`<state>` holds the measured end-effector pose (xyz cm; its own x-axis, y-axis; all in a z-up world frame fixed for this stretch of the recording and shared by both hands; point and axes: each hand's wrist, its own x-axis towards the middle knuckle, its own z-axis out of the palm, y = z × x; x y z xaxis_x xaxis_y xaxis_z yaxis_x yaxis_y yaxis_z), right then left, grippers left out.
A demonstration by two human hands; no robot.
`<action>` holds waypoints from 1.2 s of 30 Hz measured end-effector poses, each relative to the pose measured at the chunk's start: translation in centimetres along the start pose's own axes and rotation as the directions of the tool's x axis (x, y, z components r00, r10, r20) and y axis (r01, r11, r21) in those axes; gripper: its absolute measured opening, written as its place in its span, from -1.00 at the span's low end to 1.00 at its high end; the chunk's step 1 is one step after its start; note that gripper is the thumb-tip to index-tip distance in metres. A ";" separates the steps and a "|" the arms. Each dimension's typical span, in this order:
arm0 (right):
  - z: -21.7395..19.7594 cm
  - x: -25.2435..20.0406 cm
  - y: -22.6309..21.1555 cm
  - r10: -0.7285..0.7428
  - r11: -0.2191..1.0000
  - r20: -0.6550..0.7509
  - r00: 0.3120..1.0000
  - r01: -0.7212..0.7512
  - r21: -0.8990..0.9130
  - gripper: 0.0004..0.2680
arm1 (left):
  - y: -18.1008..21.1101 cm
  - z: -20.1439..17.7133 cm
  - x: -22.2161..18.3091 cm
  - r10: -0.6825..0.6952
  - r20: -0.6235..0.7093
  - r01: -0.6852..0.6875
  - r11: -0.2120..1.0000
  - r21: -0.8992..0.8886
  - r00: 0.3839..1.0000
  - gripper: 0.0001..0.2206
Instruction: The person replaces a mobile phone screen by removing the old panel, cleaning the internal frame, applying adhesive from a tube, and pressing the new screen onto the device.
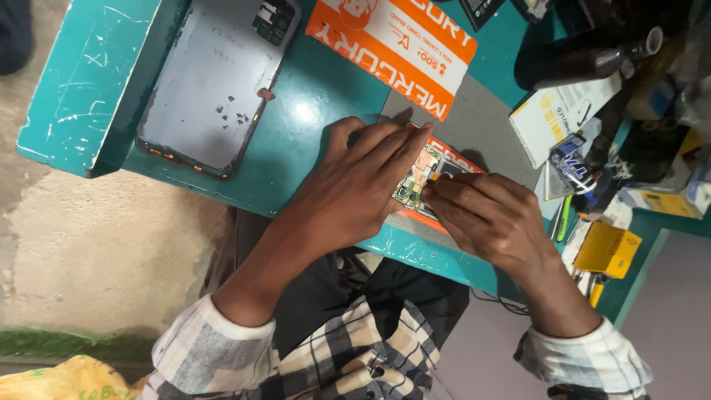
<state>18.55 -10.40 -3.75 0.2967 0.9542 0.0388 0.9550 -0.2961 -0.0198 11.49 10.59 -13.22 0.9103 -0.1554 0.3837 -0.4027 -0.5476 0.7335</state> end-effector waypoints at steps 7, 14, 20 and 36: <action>1.9 -0.1 -0.1 0.158 0.963 -0.178 0.971 -0.112 0.246 -0.83 | -0.2 0.2 -0.3 0.022 -0.075 -0.022 1.000 -0.003 0.997 -0.35; 2.7 -0.5 -0.2 0.227 0.945 -0.182 0.957 -0.172 0.278 -0.82 | -0.4 0.4 -0.2 0.023 -0.102 -0.023 1.000 0.003 0.995 -0.41; 3.0 -0.5 -0.3 0.241 0.937 -0.172 0.955 -0.183 0.298 -0.81 | -0.5 0.7 -0.3 0.011 -0.111 -0.012 1.000 -0.005 0.994 -0.47; 1.1 0.6 -1.6 0.038 0.993 -0.063 0.997 -0.045 -0.111 -0.87 | -0.6 0.4 -0.5 0.053 -0.147 -0.043 0.997 0.064 0.988 -0.51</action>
